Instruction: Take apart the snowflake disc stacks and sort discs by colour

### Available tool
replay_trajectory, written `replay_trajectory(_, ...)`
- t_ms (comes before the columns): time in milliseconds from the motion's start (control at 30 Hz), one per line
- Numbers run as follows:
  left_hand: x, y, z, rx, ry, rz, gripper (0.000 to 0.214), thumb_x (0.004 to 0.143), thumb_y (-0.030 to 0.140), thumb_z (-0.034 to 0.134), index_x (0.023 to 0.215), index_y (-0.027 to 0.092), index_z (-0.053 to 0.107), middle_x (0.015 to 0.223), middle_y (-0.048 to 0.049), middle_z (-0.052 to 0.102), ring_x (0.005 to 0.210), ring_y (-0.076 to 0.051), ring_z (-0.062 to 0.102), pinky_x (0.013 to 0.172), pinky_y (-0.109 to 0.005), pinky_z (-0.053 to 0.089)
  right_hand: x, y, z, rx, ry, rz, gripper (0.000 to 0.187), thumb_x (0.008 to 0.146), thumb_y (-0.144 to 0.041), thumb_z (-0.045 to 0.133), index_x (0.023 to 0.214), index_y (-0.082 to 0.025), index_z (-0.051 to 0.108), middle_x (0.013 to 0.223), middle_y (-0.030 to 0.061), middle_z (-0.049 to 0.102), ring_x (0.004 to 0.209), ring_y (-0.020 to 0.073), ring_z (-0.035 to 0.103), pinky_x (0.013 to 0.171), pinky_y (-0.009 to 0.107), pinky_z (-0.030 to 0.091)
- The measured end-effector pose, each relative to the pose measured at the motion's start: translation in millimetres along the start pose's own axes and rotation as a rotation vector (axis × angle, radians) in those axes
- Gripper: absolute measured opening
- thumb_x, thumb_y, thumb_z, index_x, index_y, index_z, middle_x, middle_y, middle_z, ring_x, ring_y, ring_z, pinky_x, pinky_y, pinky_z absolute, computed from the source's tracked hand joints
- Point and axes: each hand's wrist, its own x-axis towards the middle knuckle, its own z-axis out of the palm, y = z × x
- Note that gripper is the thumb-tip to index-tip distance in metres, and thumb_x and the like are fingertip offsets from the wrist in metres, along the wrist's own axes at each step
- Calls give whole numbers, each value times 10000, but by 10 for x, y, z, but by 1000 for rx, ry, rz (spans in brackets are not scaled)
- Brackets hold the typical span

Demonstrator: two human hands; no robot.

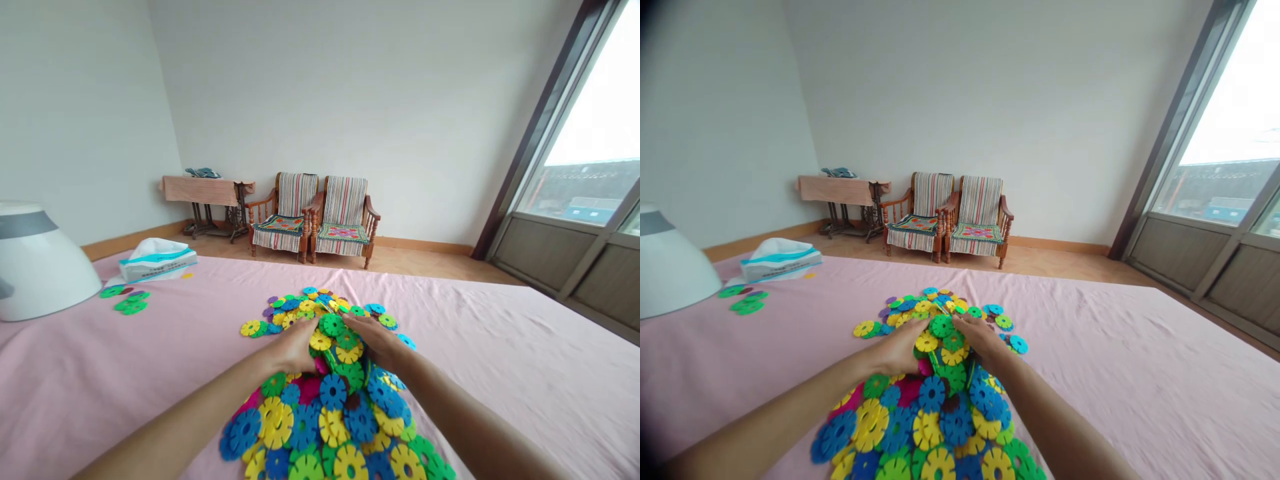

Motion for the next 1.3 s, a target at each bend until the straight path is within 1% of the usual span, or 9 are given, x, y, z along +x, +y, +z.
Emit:
replay_trajectory(367, 635, 302, 478, -197, -33, -22, 558, 618, 268, 782, 1145, 169, 629, 1047, -58, 722, 925, -258, 677, 771, -303, 546, -91, 131, -523, 319, 72, 131, 327, 715, -302, 743, 967, -122, 636, 782, 84, 731, 717, 224, 707, 718, 351, 579)
replay_trajectory(467, 584, 253, 338, -208, -15, -52, 651, 553, 323, 830, 1154, 173, 631, 1111, -73, 702, 993, -282, 658, 823, -335, 538, -100, 116, -529, 296, 129, 103, 302, 698, -280, 732, 938, -121, 640, 774, 83, 724, 707, 225, 699, 698, 359, 577)
replay_trajectory(567, 446, 121, 87, -187, 85, -123, 563, 680, 346, 728, 1197, 159, 608, 1184, -116, 666, 1077, -295, 621, 882, -390, 512, -87, 79, -443, 262, 172, 71, 293, 664, -256, 743, 915, -139, 645, 767, 61, 714, 730, 213, 693, 690, 332, 568)
replay_trajectory(767, 148, -212, -367, -132, 251, -241, 439, 777, 411, 583, 1097, 117, 646, 1134, -140, 685, 1039, -286, 639, 922, -430, 498, -71, -17, -117, -66, 57, 24, 414, 712, -346, 708, 1095, -200, 649, 1016, 61, 695, 932, 213, 659, 685, 283, 533)
replay_trajectory(900, 56, -362, -459, -86, 305, -262, 413, 790, 437, 554, 1036, 123, 663, 1084, -144, 699, 988, -296, 652, 890, -440, 511, -145, -177, 50, -222, -103, -114, 421, 785, -390, 668, 1178, -246, 626, 1256, 60, 610, 1060, 199, 605, 787, 289, 513)
replay_trajectory(1033, 23, -242, -382, -24, 307, -207, 413, 836, 456, 535, 1081, 145, 650, 1129, -137, 677, 1060, -297, 616, 955, -455, 462, -340, -293, -75, -344, -15, -279, 385, 829, -468, 601, 1084, -185, 655, 1113, 96, 671, 1018, 222, 624, 853, 352, 518)
replay_trajectory(1133, -119, 71, -270, 4, 218, -84, 438, 817, 508, 606, 1141, 216, 646, 1230, -81, 636, 1201, -285, 525, 1067, -440, 361, -690, -138, -410, -576, 155, -339, 438, 849, -516, 549, 1136, -199, 640, 1174, 126, 651, 1072, 273, 612, 903, 431, 511)
replay_trajectory(1233, -417, 436, -176, 93, -164, 144, 725, 681, 570, 748, 1331, 350, 515, 1445, -29, 460, 1343, -342, 363, 1128, -512, 244, -1182, 250, -854, -880, 229, -320, 660, 787, -532, 615, 1394, -335, 447, 1453, 75, 445, 1306, 356, 424, 1046, 559, 385)
replay_trajectory(1300, -634, 628, -127, 132, -325, 219, 856, 653, 560, 776, 1404, 421, 388, 1524, -17, 327, 1377, -378, 292, 1129, -577, 195, -1468, 562, -1116, -1020, 136, -297, 932, 674, -529, 705, 1477, -384, 253, 1535, 20, 299, 1382, 389, 279, 1092, 578, 323)
